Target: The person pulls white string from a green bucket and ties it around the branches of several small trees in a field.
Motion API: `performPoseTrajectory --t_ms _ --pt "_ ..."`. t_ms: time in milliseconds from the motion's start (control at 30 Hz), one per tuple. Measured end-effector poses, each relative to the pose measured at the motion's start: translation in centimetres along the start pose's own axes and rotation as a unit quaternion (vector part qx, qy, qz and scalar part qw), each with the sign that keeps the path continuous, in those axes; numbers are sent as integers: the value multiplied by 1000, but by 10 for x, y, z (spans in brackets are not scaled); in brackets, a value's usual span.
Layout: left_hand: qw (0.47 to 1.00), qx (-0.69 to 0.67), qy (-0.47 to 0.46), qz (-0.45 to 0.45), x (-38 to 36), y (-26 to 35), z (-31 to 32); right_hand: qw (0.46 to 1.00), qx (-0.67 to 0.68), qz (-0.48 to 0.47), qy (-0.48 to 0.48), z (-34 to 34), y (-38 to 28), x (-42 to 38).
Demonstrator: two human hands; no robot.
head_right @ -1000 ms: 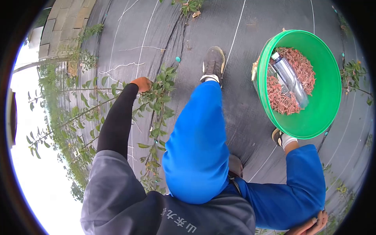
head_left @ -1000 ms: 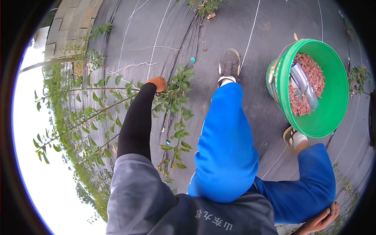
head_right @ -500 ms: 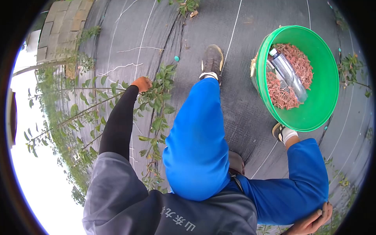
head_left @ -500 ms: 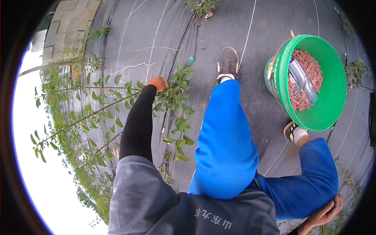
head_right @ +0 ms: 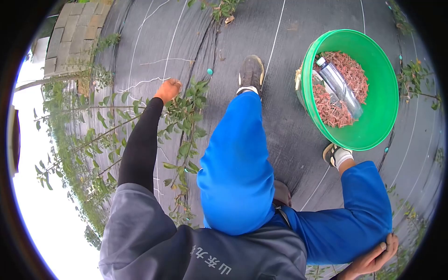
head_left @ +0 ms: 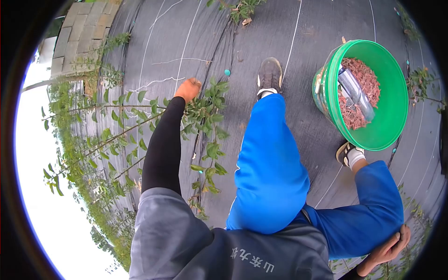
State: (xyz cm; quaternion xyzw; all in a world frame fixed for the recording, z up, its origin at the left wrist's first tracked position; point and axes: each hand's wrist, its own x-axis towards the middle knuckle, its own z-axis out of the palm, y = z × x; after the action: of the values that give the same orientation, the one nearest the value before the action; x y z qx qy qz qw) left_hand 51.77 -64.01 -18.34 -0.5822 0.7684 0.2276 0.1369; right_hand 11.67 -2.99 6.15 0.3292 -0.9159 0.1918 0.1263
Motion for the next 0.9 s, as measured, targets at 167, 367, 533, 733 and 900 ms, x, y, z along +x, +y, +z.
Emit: performPoseTrajectory --t_ms 167,367,533,733,900 --pt "989 114 -7 97 -27 14 2 1000 3 -8 -1 -1 5 0" --pt "979 144 -82 116 -61 11 10 1000 13 -5 -5 -1 9 0" --pt "957 245 -45 151 -72 8 16 1000 26 -11 -6 -1 10 1" --pt "945 259 -48 196 -83 11 16 1000 20 -11 -13 -1 7 2" --pt "937 296 -12 183 -76 -2 23 1000 5 -4 -12 -2 8 2"
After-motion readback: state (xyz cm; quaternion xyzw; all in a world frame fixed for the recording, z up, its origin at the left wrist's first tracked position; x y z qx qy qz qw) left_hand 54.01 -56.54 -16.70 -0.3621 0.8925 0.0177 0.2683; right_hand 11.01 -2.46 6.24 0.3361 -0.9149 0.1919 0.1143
